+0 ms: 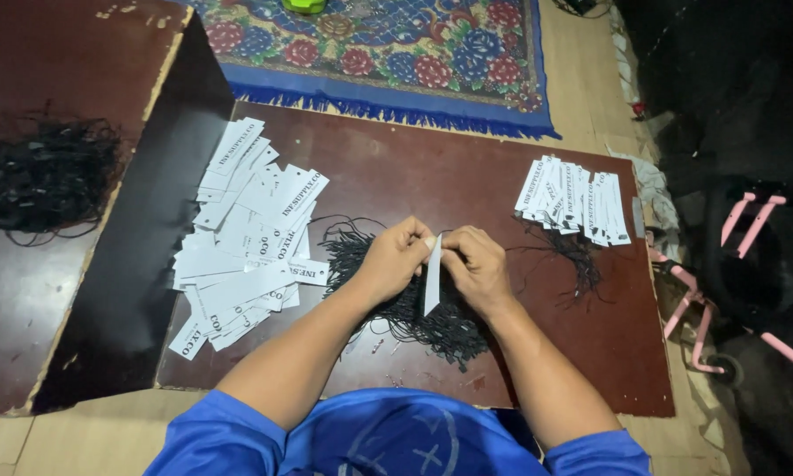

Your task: The person sits at a table and repeatedly picks up small white paper tags and black strings. They tie the strings around the tags and place the finished items into a pile on the right side of the table.

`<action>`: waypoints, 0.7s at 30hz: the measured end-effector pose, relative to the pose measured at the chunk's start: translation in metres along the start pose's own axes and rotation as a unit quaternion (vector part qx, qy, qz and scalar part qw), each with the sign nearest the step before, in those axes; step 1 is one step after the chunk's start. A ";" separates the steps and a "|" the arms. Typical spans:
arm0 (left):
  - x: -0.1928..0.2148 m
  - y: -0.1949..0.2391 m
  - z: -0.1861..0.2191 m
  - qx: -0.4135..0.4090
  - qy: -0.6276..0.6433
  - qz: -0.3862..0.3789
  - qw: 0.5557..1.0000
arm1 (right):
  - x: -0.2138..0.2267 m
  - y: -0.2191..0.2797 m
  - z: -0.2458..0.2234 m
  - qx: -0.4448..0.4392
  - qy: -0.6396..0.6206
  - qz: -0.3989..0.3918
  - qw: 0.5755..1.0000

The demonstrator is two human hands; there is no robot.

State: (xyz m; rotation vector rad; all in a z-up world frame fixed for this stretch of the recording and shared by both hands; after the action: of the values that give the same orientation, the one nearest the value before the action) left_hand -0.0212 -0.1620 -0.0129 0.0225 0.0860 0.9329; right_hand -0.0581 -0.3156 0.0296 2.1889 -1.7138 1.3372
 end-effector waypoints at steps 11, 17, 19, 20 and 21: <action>-0.003 0.003 0.007 -0.025 -0.074 0.010 0.997 | 0.002 -0.001 -0.006 0.006 -0.055 0.017 0.998; 0.010 -0.006 -0.013 0.001 -0.061 0.053 0.997 | 0.010 0.005 0.022 -0.016 -0.076 0.034 0.996; 0.015 0.001 0.004 -0.003 -0.027 0.070 0.997 | 0.011 0.009 0.031 -0.023 -0.084 0.042 0.995; 0.018 0.005 0.012 -0.006 0.008 0.087 0.996 | 0.011 0.011 0.036 -0.031 -0.093 0.049 0.994; 0.019 0.005 0.018 -0.006 0.008 0.087 0.996 | 0.012 0.012 0.038 -0.031 -0.093 0.050 0.994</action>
State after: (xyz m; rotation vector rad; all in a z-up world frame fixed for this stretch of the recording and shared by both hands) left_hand -0.0122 -0.1436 0.0041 0.0121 0.0937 1.1080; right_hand -0.0454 -0.3491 0.0082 2.2850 -1.9230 1.1132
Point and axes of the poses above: each hand's wrist, its own y-axis away from the middle knuckle, its own x-axis out of the back of the hand, z = x × y, the point moved 4 cm from there along -y, towards the middle knuckle, and after that the axes turned 15 degrees about -z, right-handed, at the moved point
